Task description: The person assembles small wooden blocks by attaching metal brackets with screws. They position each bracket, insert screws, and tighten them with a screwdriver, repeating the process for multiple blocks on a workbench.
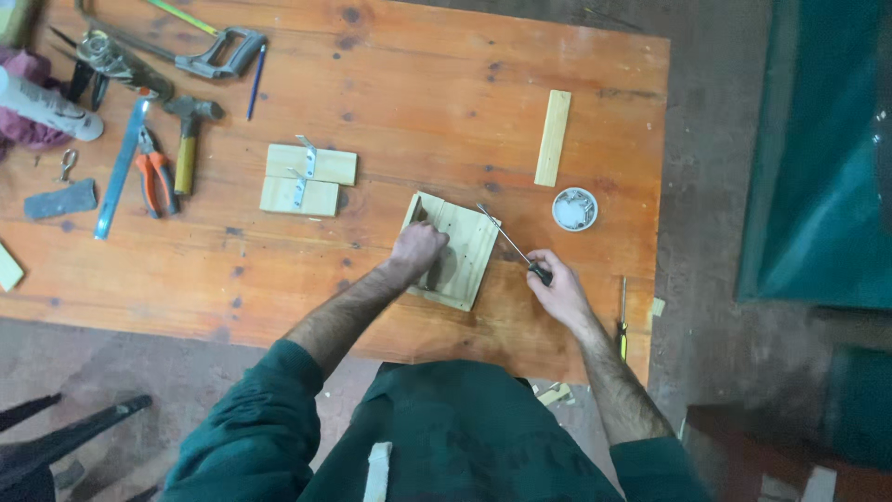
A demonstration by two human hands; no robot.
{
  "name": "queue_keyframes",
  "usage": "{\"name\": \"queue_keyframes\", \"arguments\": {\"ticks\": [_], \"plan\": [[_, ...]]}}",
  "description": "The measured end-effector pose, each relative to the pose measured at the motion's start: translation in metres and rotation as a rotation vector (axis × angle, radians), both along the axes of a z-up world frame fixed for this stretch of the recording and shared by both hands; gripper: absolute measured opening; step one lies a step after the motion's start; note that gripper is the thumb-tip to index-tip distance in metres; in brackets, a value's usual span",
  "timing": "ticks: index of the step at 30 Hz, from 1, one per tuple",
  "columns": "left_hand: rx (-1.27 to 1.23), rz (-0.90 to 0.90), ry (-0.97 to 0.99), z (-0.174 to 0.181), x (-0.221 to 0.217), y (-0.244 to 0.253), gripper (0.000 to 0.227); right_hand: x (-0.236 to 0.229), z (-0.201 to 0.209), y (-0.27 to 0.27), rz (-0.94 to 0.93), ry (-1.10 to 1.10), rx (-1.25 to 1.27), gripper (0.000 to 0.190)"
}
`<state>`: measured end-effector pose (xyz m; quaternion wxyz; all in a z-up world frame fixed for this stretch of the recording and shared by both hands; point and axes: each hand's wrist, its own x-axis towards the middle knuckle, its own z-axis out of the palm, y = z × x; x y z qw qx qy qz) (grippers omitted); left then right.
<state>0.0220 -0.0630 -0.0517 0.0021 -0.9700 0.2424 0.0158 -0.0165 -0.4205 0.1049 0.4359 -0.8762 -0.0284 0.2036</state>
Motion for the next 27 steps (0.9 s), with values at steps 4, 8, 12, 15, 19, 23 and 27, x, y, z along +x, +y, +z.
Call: {"name": "queue_keyframes", "arguments": {"ticks": [4,8,12,15,19,23,27], "plan": [[-0.019,-0.053,-0.022,0.007,0.003,0.0,0.015,-0.018,-0.001,0.011,-0.069,0.007,0.025,0.041],[-0.075,-0.073,-0.066,-0.003,0.01,0.0,0.02,-0.032,0.008,0.02,-0.139,-0.009,0.024,0.038],[-0.099,-0.096,-0.105,0.008,0.01,0.0,0.012,-0.042,0.005,0.023,-0.178,-0.028,0.037,0.039],[-0.113,-0.07,-0.085,0.036,0.005,-0.001,0.006,-0.046,0.016,0.024,-0.124,-0.015,-0.02,0.037],[-0.073,-0.094,-0.141,0.058,0.001,-0.002,0.008,-0.046,0.055,0.026,0.041,0.033,-0.265,0.039],[-0.115,-0.121,-0.197,0.05,0.011,0.004,0.011,-0.031,0.086,0.036,0.25,-0.066,-0.493,0.032],[0.005,-0.11,-0.049,0.046,0.019,-0.002,0.011,-0.015,0.103,0.065,0.373,-0.221,-0.487,0.025]]}}
